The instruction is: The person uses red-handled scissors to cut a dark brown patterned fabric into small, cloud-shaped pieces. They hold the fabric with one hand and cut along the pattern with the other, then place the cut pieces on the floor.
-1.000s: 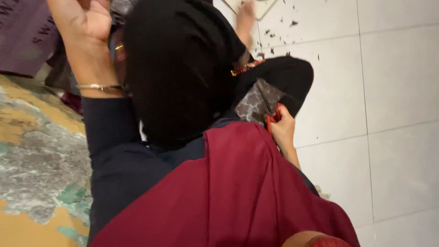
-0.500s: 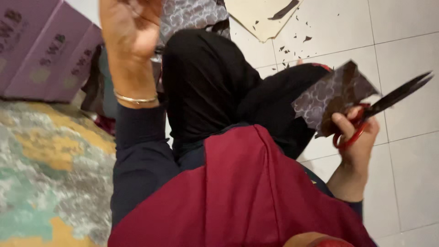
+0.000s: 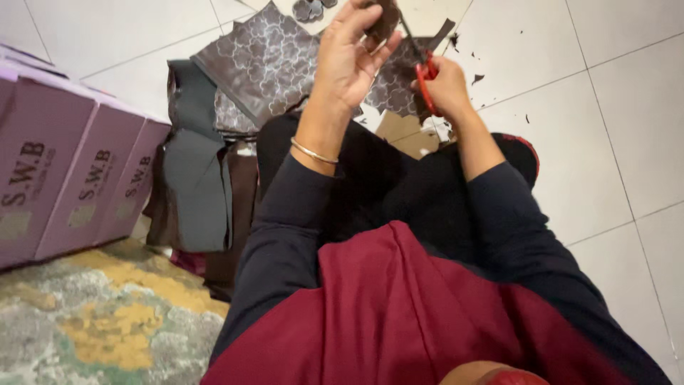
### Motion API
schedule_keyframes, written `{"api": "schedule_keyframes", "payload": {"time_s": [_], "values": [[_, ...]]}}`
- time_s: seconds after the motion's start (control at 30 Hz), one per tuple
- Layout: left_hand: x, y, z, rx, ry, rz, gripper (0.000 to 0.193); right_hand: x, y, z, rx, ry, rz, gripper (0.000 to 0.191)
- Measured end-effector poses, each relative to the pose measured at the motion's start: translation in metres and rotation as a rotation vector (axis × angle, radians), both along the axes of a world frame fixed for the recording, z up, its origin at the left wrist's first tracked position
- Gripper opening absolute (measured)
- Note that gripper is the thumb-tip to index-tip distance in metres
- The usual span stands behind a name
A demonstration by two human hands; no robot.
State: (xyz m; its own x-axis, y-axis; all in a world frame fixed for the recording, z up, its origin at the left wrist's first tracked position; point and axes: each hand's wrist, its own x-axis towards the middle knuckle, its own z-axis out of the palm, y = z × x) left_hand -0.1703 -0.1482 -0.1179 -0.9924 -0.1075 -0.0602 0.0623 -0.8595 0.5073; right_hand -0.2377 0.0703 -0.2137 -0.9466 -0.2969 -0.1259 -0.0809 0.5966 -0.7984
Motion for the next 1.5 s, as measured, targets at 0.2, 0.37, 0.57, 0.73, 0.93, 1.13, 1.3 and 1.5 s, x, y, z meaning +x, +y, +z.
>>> {"api": "schedule_keyframes", "payload": {"time_s": [0.2,0.37,0.57,0.73,0.93,1.13,1.3,1.5], "values": [[-0.030,0.014,-0.001,-0.131,0.029,0.045,0.023,-0.015,-0.001,0.002,-0.264,-0.140,-0.112,0.035],[-0.049,0.022,0.003,-0.273,0.051,0.140,0.015,-0.033,0.012,0.069,-0.600,-0.180,-0.034,0.032],[-0.055,0.026,0.014,-0.362,0.128,0.204,0.019,-0.011,0.007,0.120,-0.484,-0.030,0.228,0.044],[-0.038,0.025,0.013,-0.374,0.212,0.245,0.027,0.003,0.005,0.124,-0.427,-0.081,0.361,0.059],[-0.035,0.021,0.003,-0.426,0.193,0.222,0.015,0.005,0.013,0.120,-0.333,-0.121,0.321,0.066],[-0.037,0.021,-0.007,-0.402,0.170,0.200,0.019,0.003,0.010,0.117,-0.322,-0.161,0.343,0.066],[-0.036,0.021,-0.012,-0.369,0.149,0.195,0.019,0.001,0.008,0.111,-0.304,-0.131,0.363,0.068],[-0.033,0.021,-0.012,-0.384,0.153,0.217,0.019,0.000,0.008,0.105,-0.312,-0.134,0.357,0.060]]}}
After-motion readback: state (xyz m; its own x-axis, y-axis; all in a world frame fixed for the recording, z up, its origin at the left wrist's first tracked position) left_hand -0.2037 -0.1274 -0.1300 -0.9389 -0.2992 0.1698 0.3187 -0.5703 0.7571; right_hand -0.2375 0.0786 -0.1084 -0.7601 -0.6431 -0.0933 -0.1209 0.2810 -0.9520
